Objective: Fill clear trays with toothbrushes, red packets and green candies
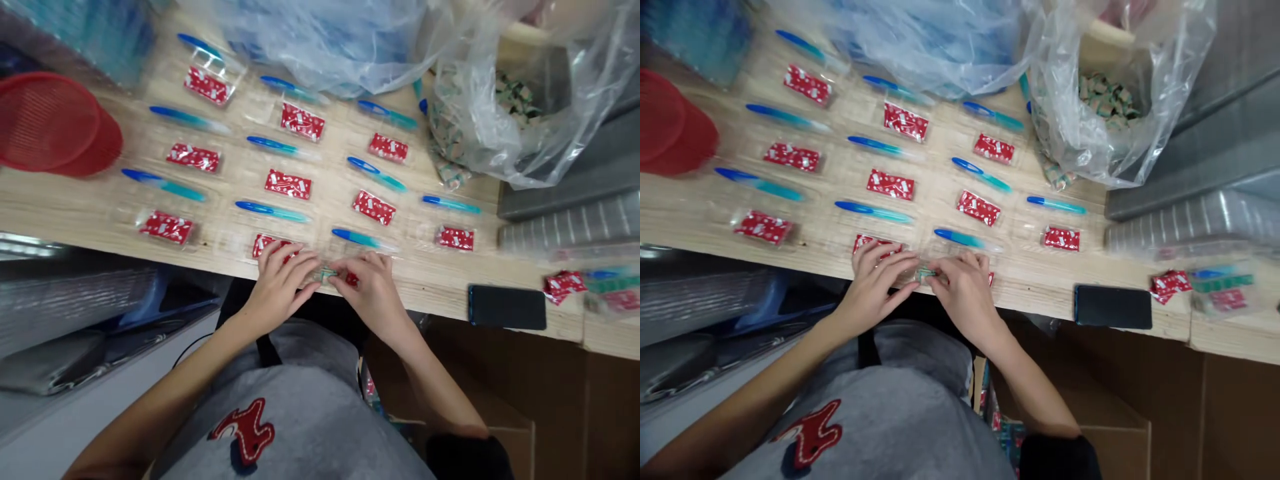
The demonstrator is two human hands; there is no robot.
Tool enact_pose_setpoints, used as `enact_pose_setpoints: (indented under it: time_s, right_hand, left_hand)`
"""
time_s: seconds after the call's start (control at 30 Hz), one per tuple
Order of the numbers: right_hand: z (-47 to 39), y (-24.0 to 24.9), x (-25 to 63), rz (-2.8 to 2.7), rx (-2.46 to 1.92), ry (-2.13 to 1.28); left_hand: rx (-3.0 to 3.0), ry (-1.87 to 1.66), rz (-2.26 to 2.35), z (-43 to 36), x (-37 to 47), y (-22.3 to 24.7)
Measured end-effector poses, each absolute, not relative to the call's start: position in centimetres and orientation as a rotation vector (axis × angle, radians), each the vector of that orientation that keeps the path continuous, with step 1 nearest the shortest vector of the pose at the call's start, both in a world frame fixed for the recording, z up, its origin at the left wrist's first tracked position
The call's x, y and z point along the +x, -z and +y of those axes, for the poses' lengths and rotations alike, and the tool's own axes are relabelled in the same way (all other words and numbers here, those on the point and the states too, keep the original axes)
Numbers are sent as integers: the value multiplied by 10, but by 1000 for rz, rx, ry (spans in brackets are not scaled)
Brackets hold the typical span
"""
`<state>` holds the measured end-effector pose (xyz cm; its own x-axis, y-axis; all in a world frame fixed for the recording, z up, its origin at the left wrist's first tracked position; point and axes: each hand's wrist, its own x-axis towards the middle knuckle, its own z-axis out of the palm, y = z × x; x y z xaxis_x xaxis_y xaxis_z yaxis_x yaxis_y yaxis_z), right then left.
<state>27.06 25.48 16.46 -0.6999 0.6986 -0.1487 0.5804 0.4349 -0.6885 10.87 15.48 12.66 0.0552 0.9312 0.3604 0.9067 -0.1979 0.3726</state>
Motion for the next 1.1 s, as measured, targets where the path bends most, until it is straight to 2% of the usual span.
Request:
enact_pose_setpoints:
  time_s: [0.23,0.5,0.77,0.93,1.1]
  right_hand:
    - [232,-159,263,-2448,-1340,-845]
    - [235,-170,251,-2635,-1475,-803]
    - [230,-164,250,-2677,-1457,-597]
    - [235,-156,255,-2729,-1391,-595]
    - [241,-157,272,-2755,-1079,-512]
  left_hand:
    - [2297,-910,1940,155,107,-120]
    - [2404,-894,1862,153,107,-117]
    - [2389,-884,1852,157,108,-117]
    - [2559,-885,1834,157,107,-117]
    - [2585,-954,1815,158,112,-122]
